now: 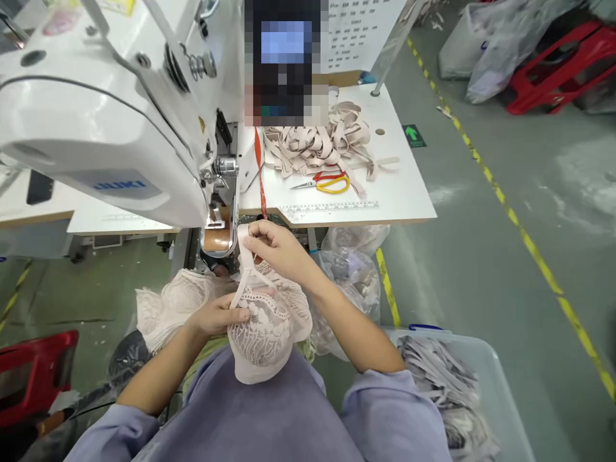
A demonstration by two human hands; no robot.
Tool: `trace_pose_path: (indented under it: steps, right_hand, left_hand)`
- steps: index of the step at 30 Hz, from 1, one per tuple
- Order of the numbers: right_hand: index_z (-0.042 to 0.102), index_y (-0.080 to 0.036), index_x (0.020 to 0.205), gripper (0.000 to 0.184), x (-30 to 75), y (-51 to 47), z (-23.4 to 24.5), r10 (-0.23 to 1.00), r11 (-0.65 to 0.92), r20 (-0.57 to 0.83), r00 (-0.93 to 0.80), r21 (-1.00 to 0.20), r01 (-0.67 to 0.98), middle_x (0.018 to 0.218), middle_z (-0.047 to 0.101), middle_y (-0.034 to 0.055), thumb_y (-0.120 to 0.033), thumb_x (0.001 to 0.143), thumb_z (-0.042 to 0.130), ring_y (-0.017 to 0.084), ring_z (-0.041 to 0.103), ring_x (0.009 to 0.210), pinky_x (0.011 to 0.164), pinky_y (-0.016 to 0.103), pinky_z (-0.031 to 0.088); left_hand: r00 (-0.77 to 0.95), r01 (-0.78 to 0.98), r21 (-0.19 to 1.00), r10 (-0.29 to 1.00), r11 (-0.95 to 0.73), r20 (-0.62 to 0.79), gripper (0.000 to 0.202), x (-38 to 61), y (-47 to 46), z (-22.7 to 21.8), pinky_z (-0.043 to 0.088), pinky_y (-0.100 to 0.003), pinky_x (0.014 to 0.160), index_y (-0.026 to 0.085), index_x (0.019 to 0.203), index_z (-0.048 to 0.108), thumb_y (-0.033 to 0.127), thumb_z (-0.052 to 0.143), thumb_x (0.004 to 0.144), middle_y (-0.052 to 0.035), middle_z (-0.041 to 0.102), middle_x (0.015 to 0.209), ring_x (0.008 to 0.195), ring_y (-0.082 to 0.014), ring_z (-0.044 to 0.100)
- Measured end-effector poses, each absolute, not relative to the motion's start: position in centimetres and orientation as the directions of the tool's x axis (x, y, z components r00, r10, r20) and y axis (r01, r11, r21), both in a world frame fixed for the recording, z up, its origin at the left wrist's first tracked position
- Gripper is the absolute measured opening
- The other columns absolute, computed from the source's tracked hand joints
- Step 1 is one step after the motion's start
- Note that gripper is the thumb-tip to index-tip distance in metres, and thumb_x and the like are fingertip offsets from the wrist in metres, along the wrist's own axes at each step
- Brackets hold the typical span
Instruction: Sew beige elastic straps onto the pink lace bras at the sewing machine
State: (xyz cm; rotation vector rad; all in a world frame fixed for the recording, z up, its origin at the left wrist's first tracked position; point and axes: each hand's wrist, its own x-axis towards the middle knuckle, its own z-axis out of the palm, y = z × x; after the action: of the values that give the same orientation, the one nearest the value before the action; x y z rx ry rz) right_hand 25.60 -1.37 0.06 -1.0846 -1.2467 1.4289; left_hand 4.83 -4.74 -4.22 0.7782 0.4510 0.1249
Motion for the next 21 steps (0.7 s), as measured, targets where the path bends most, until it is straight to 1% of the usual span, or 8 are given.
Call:
trace_pose_path:
  steps: [3,8,14,16,21]
  right_hand:
    - [0.058,-0.020,0.089,0.021,25.7,-2.4,0.4,0.979,-0.115,-0.098,-0.181,-0.989,-0.089,0.082,0.059,-0.0010,-0.041,0.091,0.063,0.009,0.055,0.063,0.057,0.024,0.048]
    - [0.060,-0.020,0.090,0.021,25.6,-2.9,0.3,0.977,-0.097,-0.078,-0.197,-0.991,-0.088,0.074,0.058,-0.0028,-0.041,0.092,0.063,0.009,0.054,0.060,0.054,0.022,0.049]
    - [0.060,-0.020,0.091,0.021,25.3,-3.1,0.4,0.977,-0.080,-0.064,-0.202,-0.994,-0.071,0.072,0.054,-0.0035,-0.041,0.093,0.063,0.010,0.054,0.061,0.054,0.022,0.050]
    - [0.059,-0.020,0.090,0.020,25.1,-3.1,0.6,0.976,-0.073,-0.058,-0.209,-0.995,-0.065,0.073,0.054,-0.0032,-0.040,0.093,0.062,0.010,0.053,0.061,0.054,0.022,0.050]
    - [0.058,-0.020,0.087,0.021,24.8,-2.9,0.8,0.976,-0.050,-0.040,-0.215,-0.998,-0.042,0.089,0.059,-0.0001,-0.040,0.093,0.062,0.009,0.054,0.064,0.056,0.023,0.050]
  left_hand:
    - [0.929,0.040,0.697,0.230,0.716,-0.290,0.072,5.2,-5.1,-4.5,0.044,-0.044,0.103,0.019,0.145,0.053,0.049,0.075,0.084,-0.0142,0.069,0.125,0.122,-0.0321,0.061]
    - [0.952,0.037,0.743,0.201,0.669,-0.229,0.069,4.9,-5.4,-4.9,0.040,-0.046,0.110,0.019,0.145,0.054,0.048,0.072,0.086,-0.0146,0.067,0.129,0.127,-0.0324,0.058]
    - [0.961,0.035,0.753,0.185,0.657,-0.206,0.068,4.6,-5.5,-4.8,0.043,-0.045,0.107,0.019,0.146,0.053,0.048,0.071,0.087,-0.0146,0.069,0.126,0.124,-0.0315,0.060]
    - [0.959,0.037,0.760,0.190,0.649,-0.209,0.066,4.5,-5.5,-4.6,0.043,-0.044,0.106,0.019,0.144,0.056,0.049,0.071,0.087,-0.0137,0.070,0.123,0.123,-0.0310,0.061]
    - [0.954,0.054,0.766,0.193,0.640,-0.229,0.068,4.2,-5.6,-4.2,0.045,-0.042,0.103,0.018,0.141,0.058,0.053,0.072,0.084,-0.0130,0.072,0.119,0.118,-0.0308,0.063]
